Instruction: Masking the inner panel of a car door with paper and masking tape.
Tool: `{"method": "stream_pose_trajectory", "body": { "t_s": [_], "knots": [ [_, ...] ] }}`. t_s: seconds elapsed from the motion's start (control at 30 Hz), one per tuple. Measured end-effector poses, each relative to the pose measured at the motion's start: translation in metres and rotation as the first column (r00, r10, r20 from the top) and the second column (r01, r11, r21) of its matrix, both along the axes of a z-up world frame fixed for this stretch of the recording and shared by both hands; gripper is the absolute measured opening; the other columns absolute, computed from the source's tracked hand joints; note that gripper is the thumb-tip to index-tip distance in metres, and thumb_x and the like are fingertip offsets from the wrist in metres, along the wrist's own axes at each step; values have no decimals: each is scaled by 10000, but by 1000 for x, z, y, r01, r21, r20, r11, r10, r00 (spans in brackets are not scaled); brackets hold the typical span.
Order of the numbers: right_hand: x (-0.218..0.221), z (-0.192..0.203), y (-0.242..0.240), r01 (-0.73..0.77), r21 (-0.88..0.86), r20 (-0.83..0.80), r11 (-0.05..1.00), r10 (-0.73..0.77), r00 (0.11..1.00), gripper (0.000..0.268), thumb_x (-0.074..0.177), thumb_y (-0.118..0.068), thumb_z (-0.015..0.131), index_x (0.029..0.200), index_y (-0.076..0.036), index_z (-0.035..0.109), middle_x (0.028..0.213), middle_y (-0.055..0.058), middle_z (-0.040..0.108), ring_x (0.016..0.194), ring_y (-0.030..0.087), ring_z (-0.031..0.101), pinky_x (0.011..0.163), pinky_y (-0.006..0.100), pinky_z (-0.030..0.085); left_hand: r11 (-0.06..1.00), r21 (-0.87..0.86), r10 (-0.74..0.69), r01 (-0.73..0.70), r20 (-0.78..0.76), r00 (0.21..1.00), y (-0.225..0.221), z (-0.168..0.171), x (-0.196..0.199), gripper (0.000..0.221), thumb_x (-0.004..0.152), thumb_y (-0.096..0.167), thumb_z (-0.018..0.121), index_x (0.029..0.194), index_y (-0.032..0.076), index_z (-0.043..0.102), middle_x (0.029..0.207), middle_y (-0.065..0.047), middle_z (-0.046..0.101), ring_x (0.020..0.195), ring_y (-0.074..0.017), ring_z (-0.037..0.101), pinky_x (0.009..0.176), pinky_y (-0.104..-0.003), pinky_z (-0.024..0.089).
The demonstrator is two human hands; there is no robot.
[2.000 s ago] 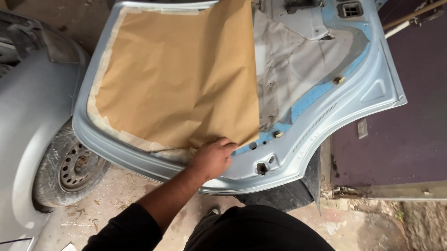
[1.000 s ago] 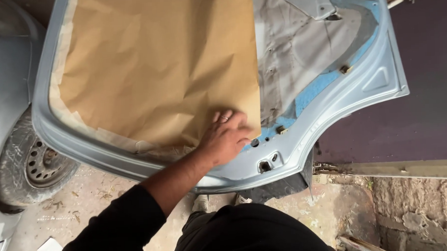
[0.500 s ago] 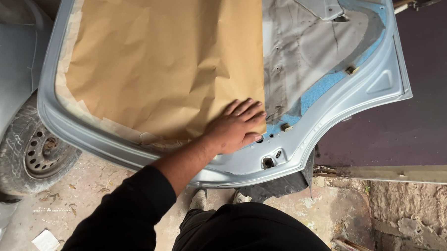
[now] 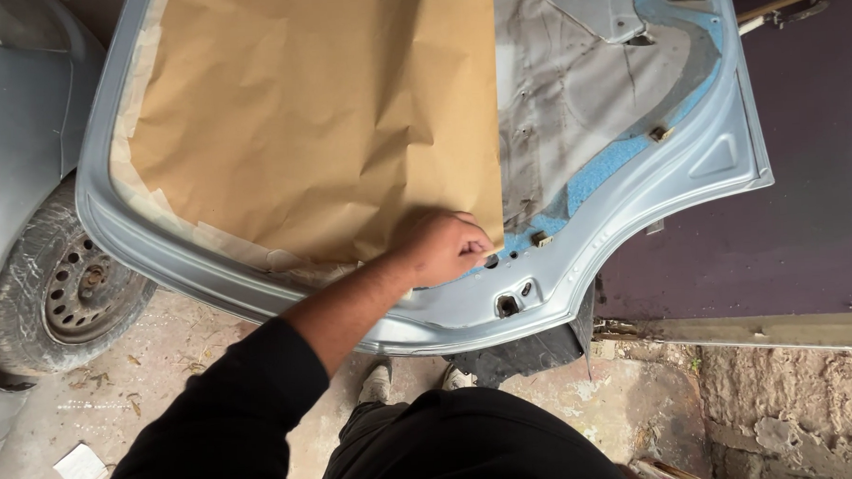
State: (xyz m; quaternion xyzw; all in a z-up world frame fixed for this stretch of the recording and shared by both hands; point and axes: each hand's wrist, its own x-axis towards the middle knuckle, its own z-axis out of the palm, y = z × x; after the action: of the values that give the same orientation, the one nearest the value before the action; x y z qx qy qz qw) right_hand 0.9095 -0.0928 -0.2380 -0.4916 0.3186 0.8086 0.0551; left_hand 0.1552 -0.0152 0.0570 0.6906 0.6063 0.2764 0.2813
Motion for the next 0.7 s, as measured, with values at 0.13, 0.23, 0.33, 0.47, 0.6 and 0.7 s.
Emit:
{"method": "stream_pose_trajectory", "body": {
  "t_s": [0.13,0.23,0.33,0.47,0.6,0.7],
  "knots": [
    [-48,46,17,-377,432,396,819,203,896,268,1030,-11,615,1247,117,706,1128,236,804,1049,274,744,934,360,606,979,204,-29,15,66,997,-6,-20,-14,245,702,89,877,911,194,804,804,86,715,663,-114,607,662,-303,508],
    [-117,108,10,-784,549,781,291,157,605,405,971,106,693,1352,241,681,1274,430,766,1269,476,708,1128,560,530,991,137,17,-4,-92,996,-22,-7,-3,228,737,99,803,893,174,654,780,56,639,690,-166,590,673,-361,491],
    [-141,127,15,-824,527,802,207,199,563,420,994,35,696,1391,169,724,1163,373,817,1087,408,720,985,481,488,994,110,45,-4,-373,927,-26,3,8,315,767,99,775,996,180,575,914,9,669,852,-248,649,784,-475,495],
    [-186,160,0,-839,464,829,285,195,524,361,1042,33,673,1363,191,730,1110,388,825,1063,418,751,966,476,525,997,58,55,-42,-239,969,-41,-8,0,249,773,-30,663,971,96,581,939,-103,738,912,-357,695,941,-518,508],
    [-153,115,-4,-871,432,849,233,222,480,327,1041,5,713,1323,160,771,1187,344,863,1087,369,795,977,457,581,993,-70,73,-90,-208,975,-55,-14,-1,219,790,31,746,922,127,601,877,-61,714,788,-294,677,733,-470,531],
    [-145,109,-15,-813,498,791,302,228,568,330,1047,3,684,1307,197,743,1126,380,822,1040,391,763,969,457,548,986,102,161,-132,-376,912,-59,-21,10,126,852,92,687,972,89,647,868,-104,746,721,-326,715,732,-473,593]
  ]
}}
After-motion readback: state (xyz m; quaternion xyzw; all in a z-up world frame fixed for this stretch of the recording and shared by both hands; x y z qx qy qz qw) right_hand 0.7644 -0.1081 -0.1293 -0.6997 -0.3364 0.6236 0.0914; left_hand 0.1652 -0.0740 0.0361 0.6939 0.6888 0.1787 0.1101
